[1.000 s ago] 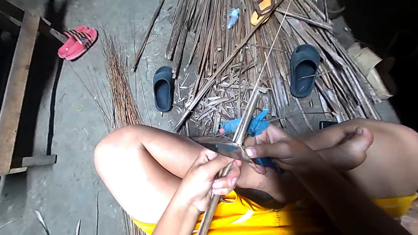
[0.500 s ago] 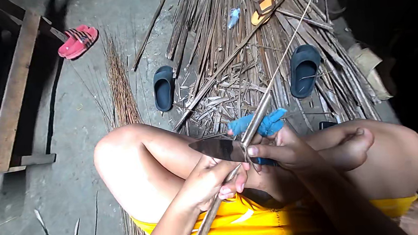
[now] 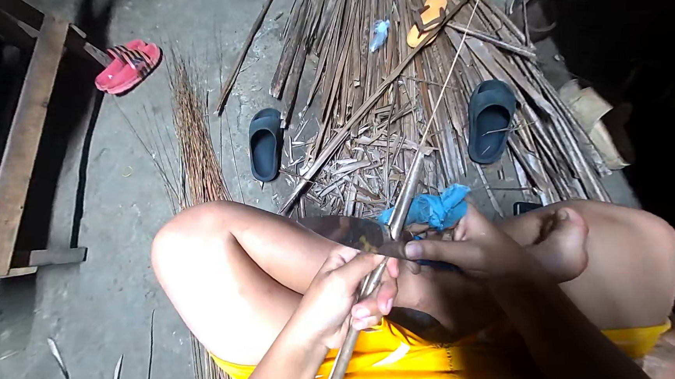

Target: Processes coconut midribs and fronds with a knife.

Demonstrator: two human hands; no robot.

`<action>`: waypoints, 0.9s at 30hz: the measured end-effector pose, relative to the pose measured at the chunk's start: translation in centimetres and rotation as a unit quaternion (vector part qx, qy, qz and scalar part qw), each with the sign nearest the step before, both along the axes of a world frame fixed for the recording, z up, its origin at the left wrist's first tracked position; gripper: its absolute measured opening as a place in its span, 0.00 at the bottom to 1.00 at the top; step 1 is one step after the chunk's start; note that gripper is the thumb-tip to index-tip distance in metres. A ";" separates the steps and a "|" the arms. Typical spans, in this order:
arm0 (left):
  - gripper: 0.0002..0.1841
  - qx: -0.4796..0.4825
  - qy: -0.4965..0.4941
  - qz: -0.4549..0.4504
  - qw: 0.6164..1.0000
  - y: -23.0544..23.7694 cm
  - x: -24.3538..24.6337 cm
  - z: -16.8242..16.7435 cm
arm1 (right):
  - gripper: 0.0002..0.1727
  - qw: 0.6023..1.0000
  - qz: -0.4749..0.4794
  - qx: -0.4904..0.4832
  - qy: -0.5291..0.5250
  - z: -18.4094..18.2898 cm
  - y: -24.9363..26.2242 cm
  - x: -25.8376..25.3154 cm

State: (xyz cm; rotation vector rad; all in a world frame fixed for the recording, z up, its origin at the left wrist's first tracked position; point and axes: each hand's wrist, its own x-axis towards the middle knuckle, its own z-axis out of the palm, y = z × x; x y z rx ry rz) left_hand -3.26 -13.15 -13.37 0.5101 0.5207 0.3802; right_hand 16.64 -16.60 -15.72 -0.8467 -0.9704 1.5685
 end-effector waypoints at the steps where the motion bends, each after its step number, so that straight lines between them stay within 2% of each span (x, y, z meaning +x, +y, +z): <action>1: 0.22 0.031 0.013 0.011 0.999 -0.1 0.2 0.0 | 0.12 1.000 -0.010 -0.002 -0.006 0.1 0.0 -0.1; 4: 0.21 0.116 0.054 0.049 0.991 -0.5 0.7 -0.3 | 0.12 1.000 -0.028 -0.008 -0.008 0.1 0.1 -0.2; 6: 0.20 0.128 0.061 0.060 0.988 -0.4 1.0 -0.3 | 0.11 0.999 -0.032 -0.007 0.002 -0.1 0.3 -0.3; 14: 0.23 0.003 0.016 0.030 0.999 0.0 0.6 0.2 | 0.12 0.998 -0.050 0.003 0.037 -0.5 0.6 -0.8; 23: 0.21 -0.039 -0.034 -0.014 0.999 1.0 1.5 -0.7 | 0.12 0.995 -0.084 -0.011 0.052 -0.5 0.4 0.0; 25: 0.20 -0.053 -0.044 -0.019 0.997 0.7 1.3 -0.7 | 0.12 0.992 -0.120 -0.018 0.031 -0.4 0.5 0.3; 27: 0.18 -0.053 -0.043 -0.035 0.997 -0.1 0.9 -0.6 | 0.13 0.979 -0.199 -0.027 -0.018 -0.2 1.0 2.2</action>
